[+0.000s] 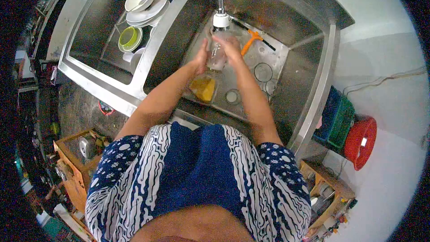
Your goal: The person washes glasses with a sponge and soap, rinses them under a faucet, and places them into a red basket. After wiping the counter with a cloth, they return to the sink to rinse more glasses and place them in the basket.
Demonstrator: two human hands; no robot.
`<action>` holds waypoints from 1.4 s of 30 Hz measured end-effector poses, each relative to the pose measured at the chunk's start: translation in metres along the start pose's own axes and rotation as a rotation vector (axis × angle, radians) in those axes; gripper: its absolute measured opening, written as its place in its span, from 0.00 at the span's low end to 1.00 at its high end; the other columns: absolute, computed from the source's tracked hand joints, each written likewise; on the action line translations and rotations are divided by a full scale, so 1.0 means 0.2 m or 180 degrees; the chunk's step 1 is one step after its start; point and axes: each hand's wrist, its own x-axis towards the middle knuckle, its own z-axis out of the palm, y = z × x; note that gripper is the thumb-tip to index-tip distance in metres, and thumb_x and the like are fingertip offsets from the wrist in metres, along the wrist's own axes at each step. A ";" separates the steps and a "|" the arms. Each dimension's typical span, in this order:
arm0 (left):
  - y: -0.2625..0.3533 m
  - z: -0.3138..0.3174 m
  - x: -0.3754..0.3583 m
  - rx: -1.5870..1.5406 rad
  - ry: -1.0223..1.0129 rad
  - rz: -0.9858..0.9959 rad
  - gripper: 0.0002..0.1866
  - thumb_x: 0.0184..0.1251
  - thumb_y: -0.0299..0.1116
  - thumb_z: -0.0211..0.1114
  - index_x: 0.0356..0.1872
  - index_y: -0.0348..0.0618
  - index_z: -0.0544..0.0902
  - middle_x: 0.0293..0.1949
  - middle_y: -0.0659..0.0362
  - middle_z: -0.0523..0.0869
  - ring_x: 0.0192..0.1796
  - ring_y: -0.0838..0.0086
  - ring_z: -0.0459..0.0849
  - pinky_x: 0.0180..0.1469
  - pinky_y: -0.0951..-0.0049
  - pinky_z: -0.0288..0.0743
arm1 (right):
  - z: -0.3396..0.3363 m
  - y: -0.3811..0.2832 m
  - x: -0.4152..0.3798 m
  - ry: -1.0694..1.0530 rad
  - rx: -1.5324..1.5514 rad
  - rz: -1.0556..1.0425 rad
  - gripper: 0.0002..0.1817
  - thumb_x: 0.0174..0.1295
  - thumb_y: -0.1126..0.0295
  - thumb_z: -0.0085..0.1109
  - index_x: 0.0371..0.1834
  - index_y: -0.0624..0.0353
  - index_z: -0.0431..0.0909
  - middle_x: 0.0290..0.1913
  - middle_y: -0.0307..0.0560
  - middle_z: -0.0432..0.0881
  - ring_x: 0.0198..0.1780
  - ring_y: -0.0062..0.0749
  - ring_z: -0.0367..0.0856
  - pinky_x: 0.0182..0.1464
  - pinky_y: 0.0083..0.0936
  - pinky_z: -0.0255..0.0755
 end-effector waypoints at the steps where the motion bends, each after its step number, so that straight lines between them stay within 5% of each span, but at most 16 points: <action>1: 0.00 0.02 0.00 0.0006 -0.0001 0.0020 0.37 0.53 0.63 0.26 0.51 0.43 0.63 0.47 0.51 0.69 0.47 0.60 0.70 0.46 0.53 0.63 | 0.00 0.03 0.04 0.0574 0.0310 0.0407 0.31 0.36 0.58 0.65 0.43 0.64 0.65 0.40 0.47 0.72 0.39 0.30 0.71 0.41 0.24 0.66; 4: 0.01 0.09 -0.10 0.1052 0.1185 0.0521 0.42 0.48 0.69 0.25 0.49 0.43 0.65 0.43 0.50 0.72 0.42 0.60 0.73 0.44 0.54 0.65 | 0.04 0.13 0.02 0.1066 -0.0604 0.0189 0.33 0.41 0.50 0.59 0.45 0.63 0.65 0.41 0.46 0.72 0.42 0.32 0.70 0.44 0.27 0.64; 6: 0.03 -0.01 -0.07 -0.0026 -0.0452 -0.0508 0.43 0.46 0.70 0.24 0.47 0.42 0.67 0.36 0.50 0.76 0.35 0.59 0.75 0.41 0.54 0.65 | 0.02 -0.03 -0.10 0.0378 0.0027 0.0527 0.32 0.44 0.49 0.55 0.47 0.62 0.65 0.42 0.48 0.73 0.44 0.35 0.70 0.48 0.31 0.63; 8: 0.03 -0.01 -0.06 -0.0187 -0.0619 -0.0721 0.44 0.45 0.71 0.23 0.46 0.42 0.68 0.30 0.49 0.77 0.30 0.59 0.76 0.38 0.57 0.67 | -0.05 -0.01 -0.07 -0.0917 0.2110 0.0807 0.30 0.46 0.49 0.52 0.46 0.61 0.65 0.42 0.48 0.73 0.44 0.37 0.71 0.48 0.34 0.63; 10: 0.01 0.01 -0.05 -0.0517 -0.1151 -0.1033 0.48 0.38 0.76 0.25 0.44 0.43 0.70 0.32 0.51 0.77 0.32 0.61 0.76 0.36 0.59 0.69 | -0.09 0.01 -0.06 -0.1100 0.2214 0.0930 0.28 0.47 0.50 0.51 0.45 0.60 0.66 0.42 0.48 0.73 0.43 0.37 0.71 0.47 0.35 0.64; 13: 0.01 0.04 -0.09 -0.0186 -0.0606 -0.0871 0.50 0.37 0.76 0.25 0.47 0.41 0.67 0.35 0.51 0.76 0.32 0.61 0.76 0.36 0.60 0.69 | -0.05 0.00 -0.03 -0.0972 0.1902 0.1010 0.30 0.45 0.51 0.55 0.47 0.61 0.64 0.42 0.48 0.72 0.43 0.36 0.71 0.47 0.33 0.64; 15: -0.01 0.06 -0.08 0.0162 -0.0331 -0.0478 0.51 0.37 0.76 0.23 0.48 0.40 0.66 0.36 0.49 0.76 0.35 0.61 0.75 0.39 0.60 0.68 | 0.05 -0.07 -0.07 0.0907 -0.0527 -0.0003 0.34 0.42 0.54 0.59 0.49 0.63 0.60 0.43 0.49 0.71 0.43 0.36 0.71 0.46 0.32 0.63; 16: -0.01 0.06 -0.08 0.0527 -0.0062 -0.0060 0.52 0.37 0.76 0.21 0.49 0.39 0.65 0.36 0.48 0.75 0.38 0.61 0.74 0.41 0.61 0.67 | 0.08 -0.08 -0.08 0.0914 -0.0522 -0.0019 0.34 0.42 0.54 0.59 0.49 0.63 0.60 0.43 0.49 0.71 0.43 0.36 0.71 0.46 0.32 0.63; 18: 0.00 0.06 -0.06 0.0106 0.0017 -0.0015 0.52 0.37 0.76 0.20 0.49 0.38 0.65 0.37 0.49 0.75 0.38 0.62 0.74 0.41 0.61 0.67 | 0.15 -0.14 -0.15 0.0726 -0.1008 -0.0445 0.43 0.36 0.51 0.63 0.51 0.68 0.56 0.40 0.51 0.72 0.43 0.33 0.70 0.45 0.25 0.63; 20: -0.01 0.06 -0.05 -0.0362 0.0117 -0.0022 0.53 0.37 0.76 0.20 0.48 0.37 0.66 0.37 0.49 0.75 0.39 0.63 0.73 0.42 0.62 0.67 | 0.12 -0.19 -0.18 0.0460 -0.0321 -0.0048 0.38 0.40 0.52 0.60 0.51 0.65 0.58 0.41 0.48 0.72 0.42 0.33 0.71 0.43 0.27 0.66; 23: 0.00 0.05 -0.04 -0.0747 -0.0065 -0.0184 0.49 0.38 0.75 0.26 0.44 0.39 0.69 0.33 0.51 0.77 0.32 0.62 0.76 0.35 0.62 0.70 | -0.05 -0.10 -0.09 -0.1341 0.1437 0.0942 0.22 0.48 0.60 0.54 0.44 0.61 0.67 0.39 0.46 0.74 0.40 0.30 0.72 0.40 0.29 0.68; 26: 0.00 0.03 -0.03 -0.0406 -0.1235 -0.0389 0.48 0.39 0.75 0.27 0.41 0.38 0.70 0.31 0.52 0.77 0.30 0.63 0.76 0.35 0.64 0.70 | -0.12 -0.07 -0.09 -0.1494 0.1484 0.0898 0.21 0.46 0.61 0.56 0.41 0.62 0.69 0.36 0.45 0.75 0.38 0.31 0.73 0.37 0.30 0.69; 30: -0.03 0.01 0.01 -0.0003 -0.0720 -0.0185 0.49 0.39 0.75 0.28 0.48 0.38 0.66 0.40 0.49 0.73 0.41 0.62 0.72 0.42 0.59 0.66 | -0.09 -0.09 -0.07 -0.0782 0.0640 0.0721 0.20 0.44 0.62 0.57 0.39 0.62 0.71 0.35 0.44 0.75 0.36 0.31 0.73 0.37 0.29 0.68; 32: 0.00 0.04 -0.04 0.0378 -0.0230 -0.0146 0.50 0.39 0.75 0.28 0.51 0.37 0.63 0.45 0.48 0.71 0.47 0.60 0.70 0.46 0.56 0.63 | 0.03 -0.16 -0.11 0.0692 -0.0422 0.0557 0.19 0.43 0.61 0.58 0.37 0.61 0.73 0.34 0.43 0.75 0.36 0.30 0.73 0.38 0.28 0.67; 38: 0.02 0.14 -0.12 0.0385 -0.0380 0.0062 0.49 0.41 0.74 0.28 0.56 0.41 0.57 0.54 0.46 0.61 0.56 0.58 0.60 0.54 0.56 0.54 | 0.02 -0.16 -0.12 -0.0027 0.0747 0.0664 0.26 0.47 0.49 0.53 0.43 0.57 0.69 0.39 0.42 0.73 0.40 0.29 0.71 0.42 0.30 0.64; 42: 0.03 0.12 -0.10 0.0177 -0.0336 0.0044 0.49 0.40 0.75 0.28 0.54 0.43 0.61 0.47 0.48 0.69 0.48 0.61 0.70 0.46 0.58 0.64 | -0.04 -0.09 -0.10 -0.0344 0.1622 0.0776 0.26 0.47 0.50 0.52 0.44 0.57 0.67 0.39 0.43 0.73 0.40 0.30 0.71 0.44 0.29 0.64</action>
